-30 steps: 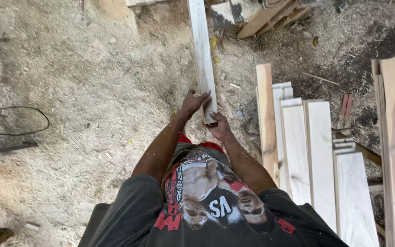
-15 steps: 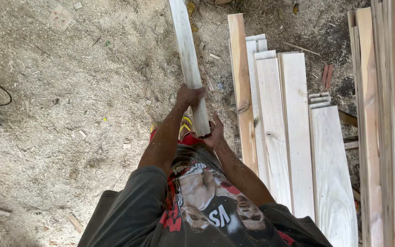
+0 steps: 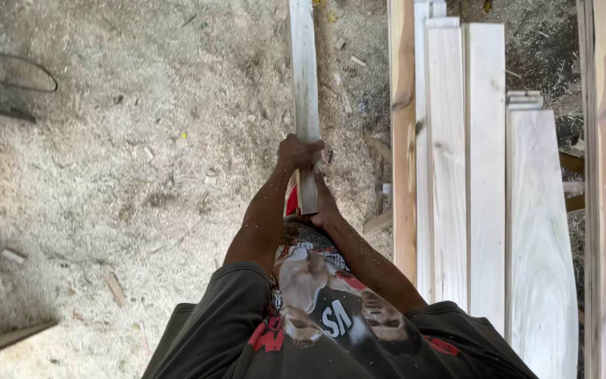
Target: The person picks up long wooden planks and strips from piles on the sawmill floor, carries them across the work area, and positions them near a saw machine, repeatedly moving individual boards between the lumber piles and the machine.
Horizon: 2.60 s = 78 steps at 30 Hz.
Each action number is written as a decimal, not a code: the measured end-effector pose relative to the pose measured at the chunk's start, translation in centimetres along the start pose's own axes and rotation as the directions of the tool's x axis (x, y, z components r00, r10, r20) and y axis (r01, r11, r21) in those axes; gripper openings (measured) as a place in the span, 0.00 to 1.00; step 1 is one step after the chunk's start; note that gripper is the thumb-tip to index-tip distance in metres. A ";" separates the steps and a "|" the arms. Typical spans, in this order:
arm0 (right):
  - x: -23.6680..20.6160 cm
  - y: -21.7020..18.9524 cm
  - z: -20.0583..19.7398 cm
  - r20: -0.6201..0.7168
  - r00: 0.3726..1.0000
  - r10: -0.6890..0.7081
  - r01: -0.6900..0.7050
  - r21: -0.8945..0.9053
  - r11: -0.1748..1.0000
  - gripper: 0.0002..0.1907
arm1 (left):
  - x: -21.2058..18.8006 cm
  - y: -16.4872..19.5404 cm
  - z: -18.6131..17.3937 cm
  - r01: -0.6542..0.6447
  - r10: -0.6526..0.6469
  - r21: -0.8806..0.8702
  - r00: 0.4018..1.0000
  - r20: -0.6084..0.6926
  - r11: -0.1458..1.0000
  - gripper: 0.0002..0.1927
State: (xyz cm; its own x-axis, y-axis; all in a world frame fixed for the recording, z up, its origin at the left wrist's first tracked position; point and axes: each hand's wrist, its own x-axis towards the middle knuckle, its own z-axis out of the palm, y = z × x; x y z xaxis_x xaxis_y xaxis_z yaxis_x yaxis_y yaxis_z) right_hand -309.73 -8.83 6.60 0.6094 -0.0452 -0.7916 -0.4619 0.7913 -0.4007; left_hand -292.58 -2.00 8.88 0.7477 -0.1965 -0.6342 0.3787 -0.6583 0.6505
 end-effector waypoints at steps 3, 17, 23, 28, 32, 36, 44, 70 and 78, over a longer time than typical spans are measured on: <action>-4.0 4.8 -3.4 0.105 0.994 0.040 -0.043 0.021 0.999 0.39 | -5.9 -4.1 2.2 0.008 -0.007 -0.078 1.000 0.022 0.997 0.45; -15.4 8.6 -13.7 0.179 0.968 -0.177 0.174 0.034 0.984 0.35 | -17.5 -6.1 10.5 -0.055 0.080 -0.135 0.979 0.190 0.989 0.41; -14.4 5.3 -10.8 0.083 0.986 -0.145 0.146 -0.005 0.989 0.38 | -17.6 -1.1 7.4 0.162 -0.119 -0.167 0.963 0.243 0.973 0.38; -12.8 1.3 -7.6 0.044 0.996 -0.080 0.082 -0.045 0.996 0.40 | -12.9 1.0 5.9 -0.085 0.116 -0.147 0.969 0.219 0.985 0.41; -11.8 -1.2 -5.8 0.029 0.994 -0.102 0.106 -0.216 0.971 0.37 | -9.5 2.8 5.4 -0.049 0.041 0.027 0.973 0.227 0.998 0.44; -10.8 -1.3 -5.2 0.130 0.988 -0.082 0.103 -0.164 0.981 0.42 | -7.5 2.8 5.0 -0.053 0.024 0.142 0.980 0.196 0.988 0.48; -10.5 3.3 -8.0 0.073 0.994 -0.080 0.087 -0.105 0.991 0.42 | -7.5 -3.4 7.6 -0.180 0.131 0.225 0.967 0.217 0.958 0.39; -7.4 -3.6 -5.5 0.058 0.997 -0.045 0.057 -0.228 0.972 0.48 | -5.9 2.8 5.5 -0.020 0.039 -0.124 0.987 0.156 0.992 0.42; -7.2 -4.2 -5.8 0.240 0.967 -0.082 0.133 -0.204 0.970 0.47 | -6.3 3.4 5.9 -0.034 0.039 -0.045 0.993 0.111 0.998 0.44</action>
State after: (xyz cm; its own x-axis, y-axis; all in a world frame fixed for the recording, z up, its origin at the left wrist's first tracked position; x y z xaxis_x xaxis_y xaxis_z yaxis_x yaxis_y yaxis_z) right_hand -315.97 -15.37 11.30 0.7822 0.0382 -0.6218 -0.4984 0.6372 -0.5878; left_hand -299.27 -7.31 12.66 0.6969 -0.3015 -0.6507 0.3768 -0.6181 0.6899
